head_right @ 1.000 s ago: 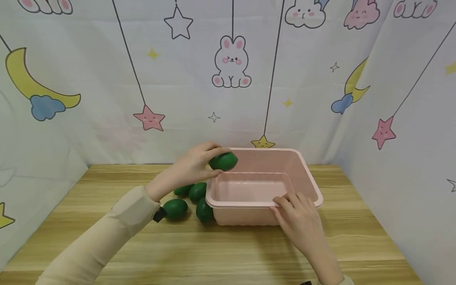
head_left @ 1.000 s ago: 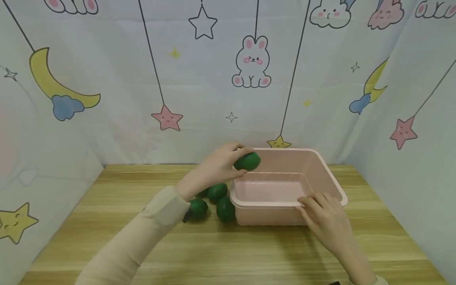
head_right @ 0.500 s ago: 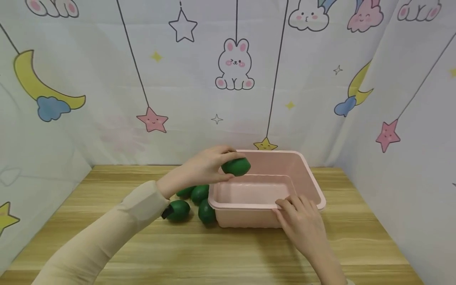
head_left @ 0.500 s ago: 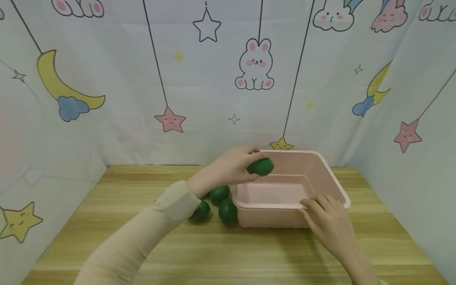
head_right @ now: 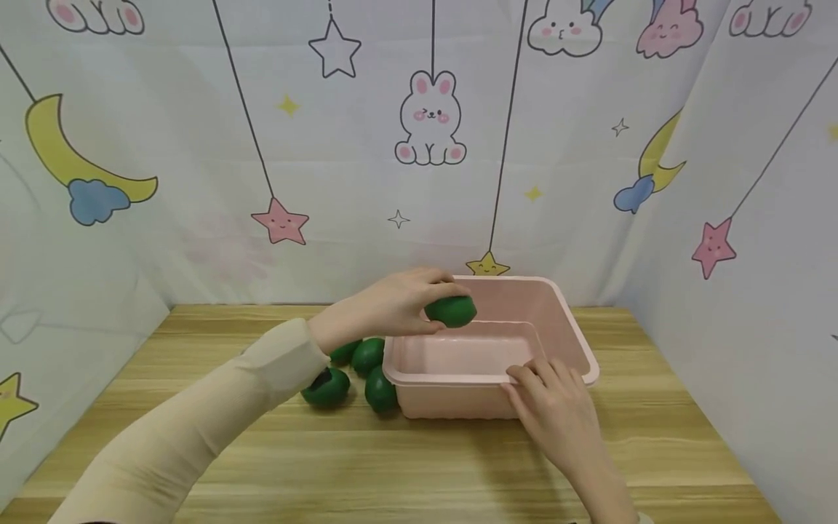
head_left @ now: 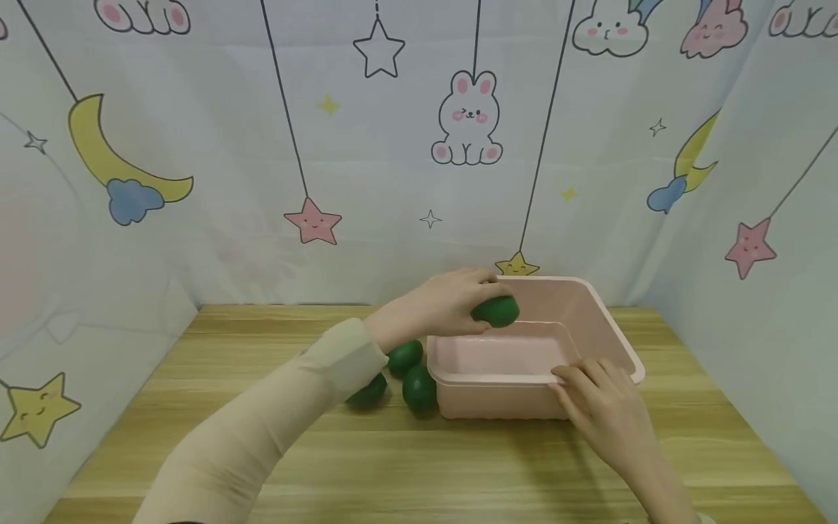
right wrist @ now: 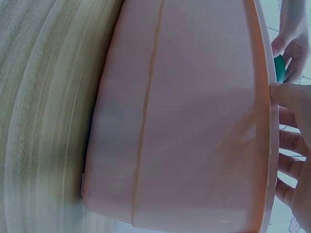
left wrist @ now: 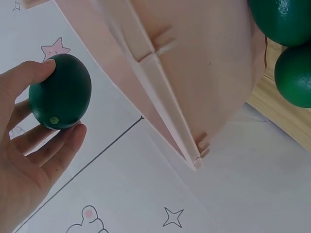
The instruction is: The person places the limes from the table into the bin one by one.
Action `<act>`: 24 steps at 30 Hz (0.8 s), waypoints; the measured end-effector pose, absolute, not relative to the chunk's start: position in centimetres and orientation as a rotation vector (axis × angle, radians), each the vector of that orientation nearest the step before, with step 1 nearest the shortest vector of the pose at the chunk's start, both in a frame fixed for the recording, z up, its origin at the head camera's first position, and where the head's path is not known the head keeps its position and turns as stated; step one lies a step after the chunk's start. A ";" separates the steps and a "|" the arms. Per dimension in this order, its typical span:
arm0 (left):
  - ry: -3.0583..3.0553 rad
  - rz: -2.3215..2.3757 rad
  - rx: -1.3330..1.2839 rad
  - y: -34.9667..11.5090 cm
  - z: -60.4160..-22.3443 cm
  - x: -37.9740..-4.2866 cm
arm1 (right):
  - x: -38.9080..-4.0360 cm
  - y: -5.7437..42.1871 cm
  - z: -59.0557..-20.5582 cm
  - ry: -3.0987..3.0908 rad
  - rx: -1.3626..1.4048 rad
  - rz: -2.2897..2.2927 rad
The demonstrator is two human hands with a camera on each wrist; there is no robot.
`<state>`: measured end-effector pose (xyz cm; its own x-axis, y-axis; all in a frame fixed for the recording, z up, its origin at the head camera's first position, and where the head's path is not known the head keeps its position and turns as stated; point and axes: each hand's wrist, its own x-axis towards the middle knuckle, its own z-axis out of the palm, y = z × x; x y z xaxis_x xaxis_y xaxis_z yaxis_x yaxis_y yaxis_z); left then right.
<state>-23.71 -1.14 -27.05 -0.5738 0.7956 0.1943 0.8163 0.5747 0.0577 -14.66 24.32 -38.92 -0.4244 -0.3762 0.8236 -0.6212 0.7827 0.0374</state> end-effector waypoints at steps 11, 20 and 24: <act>-2.683 -0.107 -1.426 0.1 -27.1 -24.4 | -14.6 24.4 -38.9 -2.091 0.736 0.316; -2.624 -0.008 -1.497 1.0 -27.6 -24.6 | -14.5 24.5 -38.9 -2.110 0.742 0.330; -2.598 0.015 -1.511 1.3 -27.8 -24.6 | -14.5 24.4 -38.8 -2.092 0.744 0.330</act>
<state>-24.56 1.34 -27.77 -0.4875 0.8659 0.1120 0.8646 0.4967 -0.0765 -14.54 24.43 -38.77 -0.4455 -0.3867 0.8075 -0.6165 0.7865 0.0364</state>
